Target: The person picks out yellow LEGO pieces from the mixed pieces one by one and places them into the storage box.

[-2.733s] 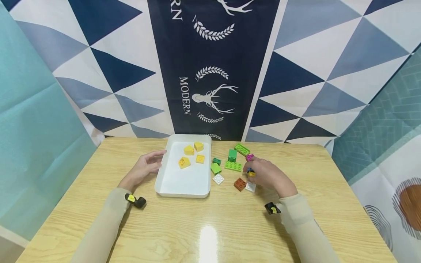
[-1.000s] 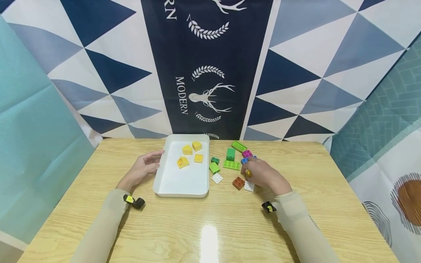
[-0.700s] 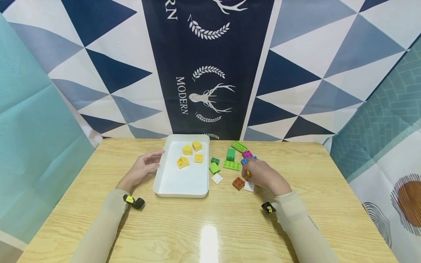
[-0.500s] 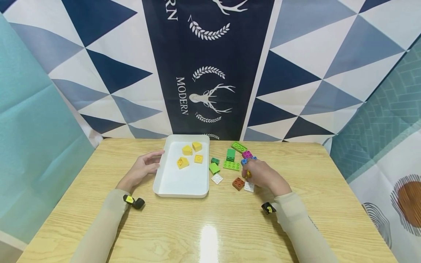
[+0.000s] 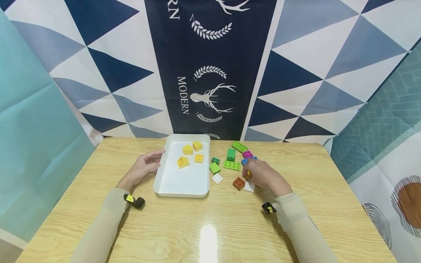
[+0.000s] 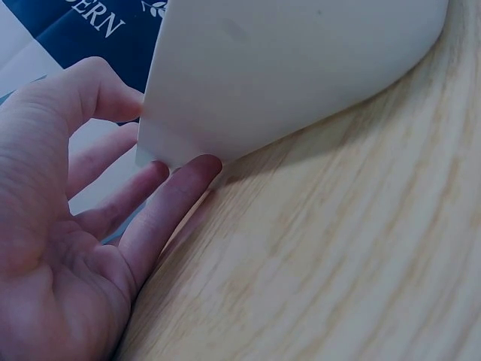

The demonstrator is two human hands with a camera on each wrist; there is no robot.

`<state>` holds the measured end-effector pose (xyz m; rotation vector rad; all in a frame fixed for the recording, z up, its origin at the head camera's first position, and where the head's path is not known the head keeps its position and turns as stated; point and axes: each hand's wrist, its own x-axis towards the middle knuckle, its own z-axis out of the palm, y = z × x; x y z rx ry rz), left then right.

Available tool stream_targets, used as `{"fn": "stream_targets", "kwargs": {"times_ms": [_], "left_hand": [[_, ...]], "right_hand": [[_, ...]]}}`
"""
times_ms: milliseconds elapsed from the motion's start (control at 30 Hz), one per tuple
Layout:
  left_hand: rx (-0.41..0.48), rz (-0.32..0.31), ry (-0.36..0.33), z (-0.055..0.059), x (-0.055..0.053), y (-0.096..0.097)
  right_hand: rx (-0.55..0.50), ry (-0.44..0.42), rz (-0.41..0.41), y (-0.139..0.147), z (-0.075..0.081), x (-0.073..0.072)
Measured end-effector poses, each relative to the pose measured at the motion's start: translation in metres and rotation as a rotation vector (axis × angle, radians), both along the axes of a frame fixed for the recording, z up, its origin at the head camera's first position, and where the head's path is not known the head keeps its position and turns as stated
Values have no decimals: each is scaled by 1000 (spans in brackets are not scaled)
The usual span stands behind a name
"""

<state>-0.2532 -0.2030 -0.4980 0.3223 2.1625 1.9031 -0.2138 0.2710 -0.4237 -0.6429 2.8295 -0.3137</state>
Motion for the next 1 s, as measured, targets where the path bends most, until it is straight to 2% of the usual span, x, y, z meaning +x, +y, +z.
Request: {"fn": "stream_targets", "kwargs": {"times_ms": [333,1000], "left_hand": [[-7,3,-11,1,0,1],[-7,8,-3,1,1,1]], "right_hand": [[-74,102,22,5,3,-1],[-204,442,40,2,4,-3]]}}
